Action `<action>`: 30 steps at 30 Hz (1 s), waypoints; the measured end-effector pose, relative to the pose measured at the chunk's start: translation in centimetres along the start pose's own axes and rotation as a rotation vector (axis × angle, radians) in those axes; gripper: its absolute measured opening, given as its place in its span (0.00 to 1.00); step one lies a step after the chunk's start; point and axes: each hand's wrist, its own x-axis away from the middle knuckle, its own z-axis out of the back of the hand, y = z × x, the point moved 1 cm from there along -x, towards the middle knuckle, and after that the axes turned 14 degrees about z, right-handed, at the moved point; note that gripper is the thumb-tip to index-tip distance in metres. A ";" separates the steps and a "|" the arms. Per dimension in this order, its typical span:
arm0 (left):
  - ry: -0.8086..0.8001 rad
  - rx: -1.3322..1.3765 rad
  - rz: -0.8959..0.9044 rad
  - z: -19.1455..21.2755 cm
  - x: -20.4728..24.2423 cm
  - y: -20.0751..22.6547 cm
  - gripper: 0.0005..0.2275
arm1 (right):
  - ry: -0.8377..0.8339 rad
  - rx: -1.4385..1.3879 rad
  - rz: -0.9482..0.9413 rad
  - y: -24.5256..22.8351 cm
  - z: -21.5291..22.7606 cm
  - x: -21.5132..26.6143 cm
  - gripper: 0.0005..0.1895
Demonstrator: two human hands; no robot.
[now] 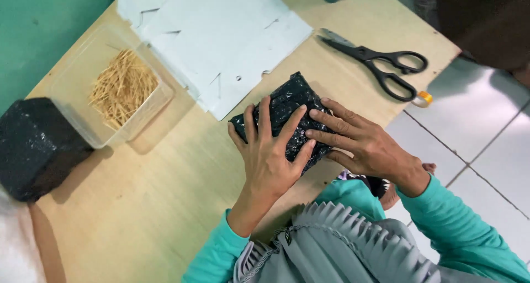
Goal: The person places two bottles into a white cardboard box and closes it. They then wrap the box in black bubble wrap, folding the edges and securing it with tape. Finally, they fold a flat cardboard piece into a box shape.
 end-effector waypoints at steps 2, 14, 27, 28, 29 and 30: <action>-0.031 0.004 -0.043 -0.9 -1.0 1.2 0.25 | 0.022 0.052 -0.062 0.0 0.4 1.4 0.27; -0.113 -0.014 -0.061 -1.8 -2.2 2.2 0.27 | 0.657 0.122 -0.498 1.0 2.2 9.8 0.07; -0.112 -0.054 -0.075 -1.5 -2.3 2.2 0.28 | 1.014 -0.494 -0.941 1.3 -7.6 14.4 0.24; -0.122 -0.044 -0.071 -1.5 -2.2 2.2 0.28 | 1.082 -0.486 -0.930 1.7 -8.2 14.8 0.24; -0.120 -0.043 -0.069 -1.5 -2.2 2.2 0.28 | 1.080 -0.487 -0.928 1.8 -8.4 15.2 0.24; -0.117 -0.039 -0.069 -1.6 -2.2 2.1 0.28 | 1.108 -0.537 -0.958 2.0 -8.7 15.7 0.18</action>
